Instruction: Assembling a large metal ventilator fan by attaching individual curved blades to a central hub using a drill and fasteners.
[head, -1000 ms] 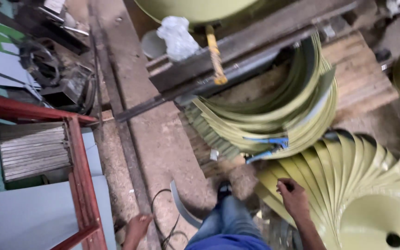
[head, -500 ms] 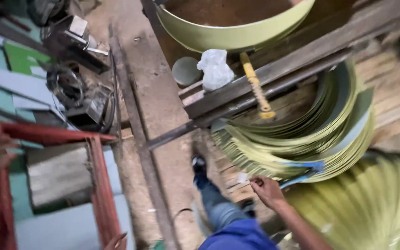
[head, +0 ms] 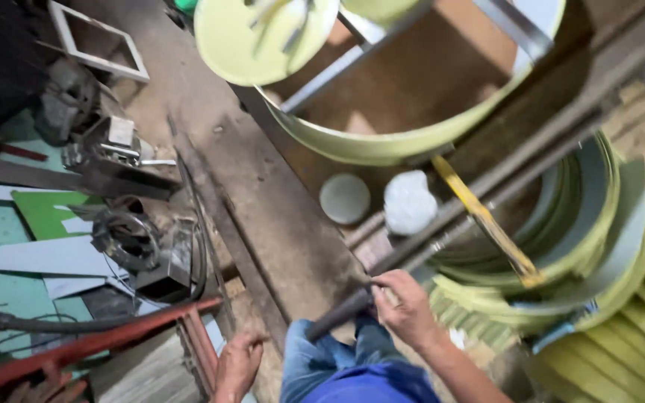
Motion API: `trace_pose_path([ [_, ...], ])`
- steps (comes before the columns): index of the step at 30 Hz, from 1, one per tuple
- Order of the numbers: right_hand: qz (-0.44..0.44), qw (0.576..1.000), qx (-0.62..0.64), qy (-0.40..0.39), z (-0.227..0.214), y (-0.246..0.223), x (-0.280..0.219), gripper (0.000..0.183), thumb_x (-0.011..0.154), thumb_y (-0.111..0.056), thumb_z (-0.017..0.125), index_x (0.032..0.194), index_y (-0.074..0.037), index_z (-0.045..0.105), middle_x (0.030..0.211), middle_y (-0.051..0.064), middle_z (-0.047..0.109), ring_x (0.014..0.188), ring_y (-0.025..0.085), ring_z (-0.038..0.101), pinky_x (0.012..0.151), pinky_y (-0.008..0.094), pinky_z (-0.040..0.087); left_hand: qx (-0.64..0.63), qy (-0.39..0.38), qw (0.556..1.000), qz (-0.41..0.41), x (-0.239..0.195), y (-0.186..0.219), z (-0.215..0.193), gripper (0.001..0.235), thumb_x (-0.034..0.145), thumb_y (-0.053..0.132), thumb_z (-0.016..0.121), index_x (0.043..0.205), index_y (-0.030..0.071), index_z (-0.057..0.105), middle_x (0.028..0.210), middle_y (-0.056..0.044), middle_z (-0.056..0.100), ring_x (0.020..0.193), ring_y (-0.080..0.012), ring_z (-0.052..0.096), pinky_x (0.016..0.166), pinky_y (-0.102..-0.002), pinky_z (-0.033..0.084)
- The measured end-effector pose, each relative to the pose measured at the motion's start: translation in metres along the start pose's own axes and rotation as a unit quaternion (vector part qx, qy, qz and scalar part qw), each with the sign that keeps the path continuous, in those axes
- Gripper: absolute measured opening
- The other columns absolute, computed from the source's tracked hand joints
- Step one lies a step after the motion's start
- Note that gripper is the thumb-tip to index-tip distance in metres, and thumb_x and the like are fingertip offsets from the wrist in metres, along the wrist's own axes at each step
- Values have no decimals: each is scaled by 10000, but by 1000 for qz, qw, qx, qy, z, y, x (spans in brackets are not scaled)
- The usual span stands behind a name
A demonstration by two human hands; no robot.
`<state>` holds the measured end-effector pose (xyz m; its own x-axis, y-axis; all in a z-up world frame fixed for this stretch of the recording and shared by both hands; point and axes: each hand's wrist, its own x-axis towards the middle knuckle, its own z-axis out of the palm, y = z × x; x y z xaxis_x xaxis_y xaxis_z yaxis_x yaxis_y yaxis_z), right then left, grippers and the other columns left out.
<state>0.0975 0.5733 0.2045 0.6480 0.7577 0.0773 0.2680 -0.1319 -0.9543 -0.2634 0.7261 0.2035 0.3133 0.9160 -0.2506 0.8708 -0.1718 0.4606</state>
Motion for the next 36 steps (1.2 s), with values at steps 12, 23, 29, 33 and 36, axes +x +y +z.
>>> trace_pose_path([
  [12, -90, 956, -256, 114, 113, 51, 33, 295, 639, -158, 786, 930, -177, 743, 879, 42, 682, 784, 271, 662, 668, 424, 507, 255, -280, 926, 6, 277, -60, -38, 349, 868, 399, 718, 1112, 154, 755, 1143, -151, 724, 1124, -353, 672, 958, -462, 548],
  [23, 145, 828, -506, 192, 148, 69, 32, 155, 686, -240, 782, 840, -225, 797, 743, 75, 684, 663, 334, 647, 624, 489, 530, 99, -70, 972, 200, 484, 68, -93, 285, 911, 326, 678, 1071, 110, 772, 1095, -160, 738, 1035, -378, 691, 903, -475, 550],
  [29, 212, 871, -320, 307, 136, 135, -1, 210, 891, -318, 761, 845, -115, 730, 692, 54, 663, 617, 190, 670, 674, 366, 580, 82, -103, 969, 211, 502, 122, -139, 264, 914, 329, 677, 1025, 116, 786, 1064, -123, 760, 983, -324, 721, 892, -442, 555],
  [33, 148, 885, -255, 361, 124, 169, 54, 213, 939, -246, 764, 871, -47, 734, 712, 106, 646, 669, 201, 610, 694, 342, 521, 20, -29, 970, 241, 585, 133, -183, 255, 906, 311, 699, 993, 90, 793, 1028, -141, 766, 957, -333, 727, 850, -433, 568],
  [36, 152, 887, -238, 365, 122, 107, 139, 259, 1078, -231, 761, 982, 2, 704, 755, 137, 644, 711, 206, 620, 760, 337, 526, -70, 44, 955, 286, 665, 158, -212, 211, 922, 256, 709, 978, 65, 780, 1010, -148, 767, 942, -326, 742, 835, -407, 580],
])
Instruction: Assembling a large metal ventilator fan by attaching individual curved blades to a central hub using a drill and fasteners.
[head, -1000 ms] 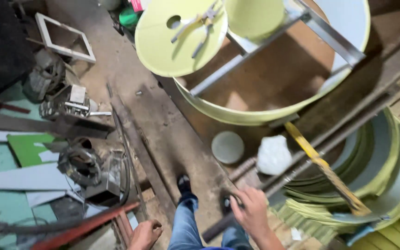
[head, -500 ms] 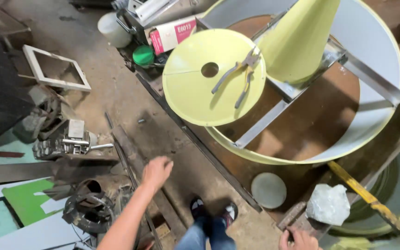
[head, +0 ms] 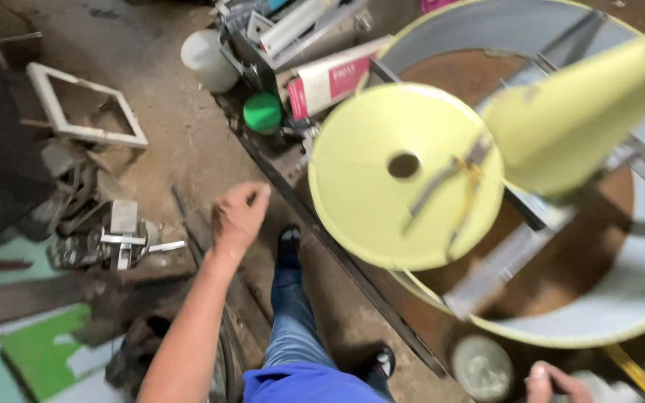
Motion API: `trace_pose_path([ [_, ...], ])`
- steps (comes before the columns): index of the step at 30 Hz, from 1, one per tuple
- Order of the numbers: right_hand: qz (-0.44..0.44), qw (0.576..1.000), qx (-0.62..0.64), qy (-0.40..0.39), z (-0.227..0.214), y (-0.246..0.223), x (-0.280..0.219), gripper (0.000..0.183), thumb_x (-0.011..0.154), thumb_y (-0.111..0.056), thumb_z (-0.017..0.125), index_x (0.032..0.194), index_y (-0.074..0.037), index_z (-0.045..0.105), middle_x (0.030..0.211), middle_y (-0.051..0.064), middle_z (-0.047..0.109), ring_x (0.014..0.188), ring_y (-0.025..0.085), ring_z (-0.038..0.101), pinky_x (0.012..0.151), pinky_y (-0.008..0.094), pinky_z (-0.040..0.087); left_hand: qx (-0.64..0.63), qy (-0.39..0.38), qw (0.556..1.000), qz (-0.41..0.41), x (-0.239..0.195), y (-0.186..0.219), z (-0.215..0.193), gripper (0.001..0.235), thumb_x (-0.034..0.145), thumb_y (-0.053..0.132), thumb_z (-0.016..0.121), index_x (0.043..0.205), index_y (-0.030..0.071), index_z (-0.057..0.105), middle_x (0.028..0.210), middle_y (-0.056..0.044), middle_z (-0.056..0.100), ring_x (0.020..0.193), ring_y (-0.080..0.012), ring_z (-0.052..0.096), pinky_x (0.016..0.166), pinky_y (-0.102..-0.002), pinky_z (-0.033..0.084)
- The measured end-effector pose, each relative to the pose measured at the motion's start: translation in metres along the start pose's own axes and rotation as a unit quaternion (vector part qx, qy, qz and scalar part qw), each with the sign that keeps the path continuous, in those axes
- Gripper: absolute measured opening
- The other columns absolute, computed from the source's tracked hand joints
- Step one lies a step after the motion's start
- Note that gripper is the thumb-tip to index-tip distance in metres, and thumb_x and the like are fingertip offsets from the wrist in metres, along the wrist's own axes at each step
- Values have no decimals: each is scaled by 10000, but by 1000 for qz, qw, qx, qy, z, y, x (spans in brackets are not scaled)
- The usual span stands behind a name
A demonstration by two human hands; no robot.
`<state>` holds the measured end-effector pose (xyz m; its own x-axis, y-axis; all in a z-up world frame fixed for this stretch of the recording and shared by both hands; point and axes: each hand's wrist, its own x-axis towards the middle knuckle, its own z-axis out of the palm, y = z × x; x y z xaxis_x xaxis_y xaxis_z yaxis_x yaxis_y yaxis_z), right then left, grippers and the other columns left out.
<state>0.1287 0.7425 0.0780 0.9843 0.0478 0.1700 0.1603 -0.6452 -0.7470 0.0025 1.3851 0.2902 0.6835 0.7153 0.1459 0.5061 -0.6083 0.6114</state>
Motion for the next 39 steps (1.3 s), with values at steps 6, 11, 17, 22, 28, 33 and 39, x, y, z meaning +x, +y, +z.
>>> trace_pose_path([
  [6, 81, 985, 88, -128, 121, -187, 81, 201, 1086, -167, 676, 1105, 31, 701, 863, 98, 719, 821, 155, 695, 876, 302, 552, -37, 128, 991, 20, 196, -45, -13, 164, 965, 199, 748, 1035, 51, 768, 1028, -153, 763, 945, -323, 752, 847, -402, 584],
  [11, 46, 995, -25, -89, 199, -486, 140, 125, 957, -85, 778, 1016, 24, 759, 799, 99, 736, 812, 136, 703, 817, 246, 534, -43, 124, 977, 166, 300, -39, -22, 107, 974, 158, 749, 1038, 73, 734, 1042, -82, 734, 962, -307, 727, 840, -419, 582],
  [17, 43, 989, 0, -138, 241, -558, 195, 132, 966, -79, 734, 1071, 1, 742, 826, 64, 735, 773, 82, 705, 719, 219, 557, 35, 31, 983, 179, 390, -34, -10, 172, 980, 216, 755, 1057, 62, 750, 1119, -102, 707, 1056, -324, 645, 907, -441, 521],
  [22, 57, 988, -45, -133, 259, -577, 227, 146, 984, -87, 730, 1094, 7, 748, 842, 75, 742, 737, 104, 700, 687, 237, 542, 106, -74, 983, 131, 423, -34, 9, 396, 877, 328, 769, 1165, 62, 713, 1160, -180, 682, 1069, -388, 630, 904, -508, 488],
  [28, 37, 990, -48, -131, 304, -579, 279, 154, 988, -121, 741, 1085, -2, 750, 885, 78, 748, 720, 111, 674, 635, 244, 523, 118, -197, 970, 83, 451, -35, 15, 600, 840, 352, 800, 1339, 85, 598, 1205, -226, 659, 1108, -431, 625, 953, -547, 463],
  [33, 40, 981, -59, -182, 356, -594, 328, 163, 957, -141, 752, 1059, -15, 768, 818, 95, 744, 589, 125, 615, 520, 269, 470, 70, -289, 955, 7, 467, -46, 23, 749, 885, 409, 768, 1506, 115, 468, 1166, -250, 685, 1075, -422, 678, 948, -516, 533],
  [39, 26, 974, -14, -226, 400, -608, 372, 184, 957, -161, 743, 1059, -8, 748, 882, 101, 763, 594, 110, 599, 478, 251, 460, 91, -368, 921, -86, 481, -33, 21, 1012, 791, 374, 827, 1577, 68, 268, 1277, -260, 634, 1128, -394, 666, 983, -477, 517],
])
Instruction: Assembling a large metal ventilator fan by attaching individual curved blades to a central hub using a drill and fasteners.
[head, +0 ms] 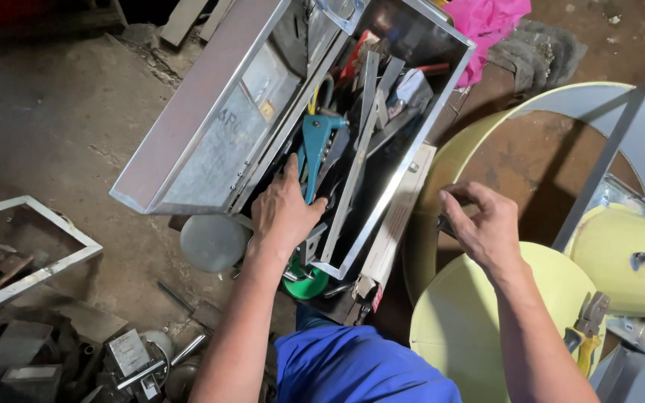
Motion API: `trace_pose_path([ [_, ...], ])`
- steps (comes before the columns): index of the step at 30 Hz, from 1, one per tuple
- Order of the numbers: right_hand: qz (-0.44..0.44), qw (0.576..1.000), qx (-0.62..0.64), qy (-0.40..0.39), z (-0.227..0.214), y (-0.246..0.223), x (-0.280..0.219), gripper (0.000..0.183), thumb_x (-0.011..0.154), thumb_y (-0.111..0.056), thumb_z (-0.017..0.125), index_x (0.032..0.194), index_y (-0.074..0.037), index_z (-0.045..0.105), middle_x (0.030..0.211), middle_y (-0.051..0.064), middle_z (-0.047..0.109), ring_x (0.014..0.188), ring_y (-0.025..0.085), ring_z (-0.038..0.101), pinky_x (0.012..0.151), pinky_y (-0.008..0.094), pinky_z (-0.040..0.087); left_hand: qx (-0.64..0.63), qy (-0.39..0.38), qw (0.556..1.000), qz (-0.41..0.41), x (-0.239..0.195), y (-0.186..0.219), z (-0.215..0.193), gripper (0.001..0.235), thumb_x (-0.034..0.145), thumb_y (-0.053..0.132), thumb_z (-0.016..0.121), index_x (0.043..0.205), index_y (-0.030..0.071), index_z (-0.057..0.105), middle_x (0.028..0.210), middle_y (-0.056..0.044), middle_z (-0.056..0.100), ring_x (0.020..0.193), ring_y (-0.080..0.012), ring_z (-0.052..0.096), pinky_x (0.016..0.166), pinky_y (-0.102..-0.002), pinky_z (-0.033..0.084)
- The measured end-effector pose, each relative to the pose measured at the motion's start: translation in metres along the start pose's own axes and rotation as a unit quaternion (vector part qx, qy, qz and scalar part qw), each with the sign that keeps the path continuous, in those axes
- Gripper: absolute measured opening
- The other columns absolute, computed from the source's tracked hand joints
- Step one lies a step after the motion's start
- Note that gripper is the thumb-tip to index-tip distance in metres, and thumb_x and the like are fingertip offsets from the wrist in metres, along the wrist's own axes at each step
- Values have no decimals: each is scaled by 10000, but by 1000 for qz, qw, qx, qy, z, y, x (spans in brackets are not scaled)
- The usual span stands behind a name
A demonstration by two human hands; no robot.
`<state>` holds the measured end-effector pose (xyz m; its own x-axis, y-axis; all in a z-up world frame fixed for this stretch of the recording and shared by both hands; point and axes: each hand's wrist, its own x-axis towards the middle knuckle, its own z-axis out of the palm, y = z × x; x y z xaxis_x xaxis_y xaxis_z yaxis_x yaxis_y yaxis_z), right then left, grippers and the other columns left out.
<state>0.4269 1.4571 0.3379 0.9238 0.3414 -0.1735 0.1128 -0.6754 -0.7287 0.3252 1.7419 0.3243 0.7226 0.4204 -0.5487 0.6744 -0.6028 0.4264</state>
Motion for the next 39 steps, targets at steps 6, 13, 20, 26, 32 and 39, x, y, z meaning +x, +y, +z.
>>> trace_pose_path([
  [6, -192, 968, -154, 41, 17, 5, 99, 112, 933, -97, 751, 1018, -25, 759, 984, 186, 721, 843, 314, 687, 734, 410, 566, 22, 70, 995, 69, -2, -1, 6, 940, 804, 309, 815, 1536, -2, 314, 1329, -286, 606, 1127, -416, 664, 937, -474, 541],
  [13, -267, 903, -336, 3, 81, 50, 260, 214, 881, -56, 613, 1033, -34, 761, 1049, 189, 731, 1007, 394, 681, 854, 461, 559, 17, 82, 995, 45, 1, -2, 9, 898, 820, 303, 781, 1542, 13, 333, 1302, -269, 626, 1043, -400, 700, 887, -469, 566],
  [20, -55, 823, -532, -189, 116, 63, 304, 281, 975, -130, 556, 1126, -110, 792, 1215, 119, 738, 1123, 317, 710, 832, 429, 578, 16, 74, 997, 27, -1, 1, 4, 869, 836, 309, 757, 1549, 43, 337, 1225, -243, 659, 995, -392, 707, 848, -474, 568],
  [26, -85, 782, -591, -181, 120, 65, 311, 279, 990, -138, 565, 1102, -162, 819, 1173, 61, 770, 1074, 267, 738, 753, 394, 577, 27, 72, 997, 26, -2, 5, 2, 864, 841, 300, 746, 1555, 49, 330, 1175, -236, 668, 968, -387, 710, 840, -470, 571],
  [32, -101, 764, -621, -143, 94, 11, 273, 251, 915, -178, 612, 1073, -189, 807, 1156, 32, 756, 1057, 260, 721, 717, 429, 529, 30, 94, 994, 35, 1, 3, 11, 811, 845, 307, 727, 1539, 72, 378, 1177, -223, 680, 963, -395, 712, 824, -492, 565],
  [39, -92, 829, -521, -179, 76, 17, 271, 260, 948, -192, 596, 1071, -140, 819, 1152, 90, 773, 1075, 262, 733, 807, 422, 570, 49, 122, 990, 47, 2, 3, 15, 851, 778, 322, 760, 1515, 89, 402, 1175, -211, 682, 953, -408, 705, 796, -513, 558],
])
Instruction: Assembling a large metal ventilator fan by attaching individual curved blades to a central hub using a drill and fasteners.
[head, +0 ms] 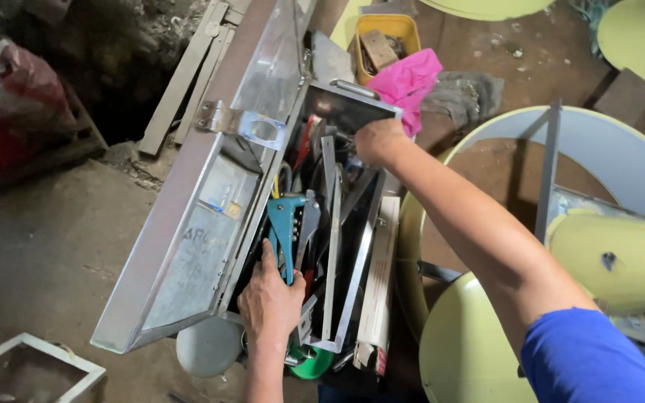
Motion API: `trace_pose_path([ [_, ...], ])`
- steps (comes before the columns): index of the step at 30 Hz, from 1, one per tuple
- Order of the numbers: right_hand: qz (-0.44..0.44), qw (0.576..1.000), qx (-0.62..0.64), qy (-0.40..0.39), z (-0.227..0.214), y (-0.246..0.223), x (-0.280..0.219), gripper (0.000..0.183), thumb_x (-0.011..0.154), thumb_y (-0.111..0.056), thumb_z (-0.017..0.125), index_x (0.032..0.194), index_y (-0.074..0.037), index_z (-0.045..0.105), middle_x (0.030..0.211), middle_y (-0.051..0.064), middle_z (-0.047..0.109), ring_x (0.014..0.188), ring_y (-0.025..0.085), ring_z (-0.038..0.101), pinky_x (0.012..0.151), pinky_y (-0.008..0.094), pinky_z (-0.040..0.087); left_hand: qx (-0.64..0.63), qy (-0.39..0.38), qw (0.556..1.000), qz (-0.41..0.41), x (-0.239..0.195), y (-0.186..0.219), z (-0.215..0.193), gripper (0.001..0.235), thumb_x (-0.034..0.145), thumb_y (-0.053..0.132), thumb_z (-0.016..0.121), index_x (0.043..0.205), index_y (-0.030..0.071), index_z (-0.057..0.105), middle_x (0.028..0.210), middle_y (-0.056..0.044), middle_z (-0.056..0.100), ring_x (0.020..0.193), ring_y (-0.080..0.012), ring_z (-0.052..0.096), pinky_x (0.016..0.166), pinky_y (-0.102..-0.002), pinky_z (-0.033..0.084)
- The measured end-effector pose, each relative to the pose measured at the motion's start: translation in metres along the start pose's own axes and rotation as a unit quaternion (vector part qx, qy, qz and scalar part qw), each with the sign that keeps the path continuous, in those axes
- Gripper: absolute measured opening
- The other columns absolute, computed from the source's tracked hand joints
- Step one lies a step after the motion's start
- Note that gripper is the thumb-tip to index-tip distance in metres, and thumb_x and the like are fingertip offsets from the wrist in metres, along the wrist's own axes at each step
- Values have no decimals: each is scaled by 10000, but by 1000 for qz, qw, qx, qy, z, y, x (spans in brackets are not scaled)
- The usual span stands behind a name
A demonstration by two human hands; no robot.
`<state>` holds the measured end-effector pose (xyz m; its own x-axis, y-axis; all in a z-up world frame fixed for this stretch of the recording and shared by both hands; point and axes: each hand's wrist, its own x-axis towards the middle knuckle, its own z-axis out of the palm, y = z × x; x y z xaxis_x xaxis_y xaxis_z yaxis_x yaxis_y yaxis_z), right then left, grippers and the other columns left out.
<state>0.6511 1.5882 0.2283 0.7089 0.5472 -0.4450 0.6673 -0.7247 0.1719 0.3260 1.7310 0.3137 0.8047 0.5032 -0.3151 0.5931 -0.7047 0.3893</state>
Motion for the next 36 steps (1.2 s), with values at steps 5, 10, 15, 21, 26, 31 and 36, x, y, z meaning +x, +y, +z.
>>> trace_pose_path([
  [5, -6, 995, 71, -72, -16, 9, -14, 241, 909, -150, 593, 1029, -93, 793, 1111, 128, 776, 1039, 289, 750, 798, 435, 599, 20, 5, 1000, -19, -2, 1, 2, 813, 812, 344, 752, 1515, 96, 428, 1154, -211, 692, 993, -403, 697, 842, -508, 551],
  [10, 24, 992, 16, 123, -24, 2, -92, 142, 841, -170, 661, 887, -111, 783, 965, 91, 740, 1027, 289, 682, 752, 421, 577, 16, 7, 1000, -23, -5, 4, -1, 811, 805, 335, 751, 1514, 98, 437, 1183, -211, 691, 1007, -404, 697, 861, -511, 545],
  [15, 70, 945, 126, 294, -31, 33, -235, 232, 928, -291, 702, 931, -65, 757, 910, 143, 694, 900, 345, 661, 728, 457, 559, 22, 26, 999, -11, -11, 3, -4, 808, 796, 341, 762, 1499, 84, 459, 1185, -222, 688, 1024, -411, 691, 870, -511, 542],
  [21, 182, 756, 610, 150, 66, 26, -383, 387, 899, -260, 725, 1244, -84, 721, 1053, 68, 772, 940, 162, 706, 827, 320, 573, 4, 148, 986, 80, -32, 20, -5, 536, 854, 388, 801, 1269, 67, 690, 1130, -246, 682, 975, -462, 661, 776, -556, 514],
  [26, 124, 560, 816, 69, 127, -15, -488, 362, 893, -185, 725, 1228, -49, 720, 1118, 45, 781, 1017, 121, 698, 909, 299, 569, -292, 59, 928, 226, -96, 112, 10, 185, 993, 131, 720, 1112, 5, 786, 937, -140, 760, 821, -233, 706, 744, -324, 574],
  [31, 185, 540, 816, 95, 153, -18, -577, 372, 891, -186, 766, 1237, -56, 729, 1085, 37, 781, 1004, 102, 692, 920, 280, 553, -412, -143, 874, 213, -143, 146, 80, 196, 1015, 110, 673, 1075, -59, 756, 815, -133, 754, 738, -180, 702, 746, -307, 584],
  [36, 202, 533, 811, 131, 187, 0, -675, 348, 849, -173, 800, 1174, -74, 727, 1027, 28, 765, 955, 106, 694, 891, 280, 567, -408, -207, 858, 233, -217, 181, 151, 200, 993, 90, 692, 930, -97, 726, 752, -158, 740, 697, -182, 702, 752, -315, 590],
])
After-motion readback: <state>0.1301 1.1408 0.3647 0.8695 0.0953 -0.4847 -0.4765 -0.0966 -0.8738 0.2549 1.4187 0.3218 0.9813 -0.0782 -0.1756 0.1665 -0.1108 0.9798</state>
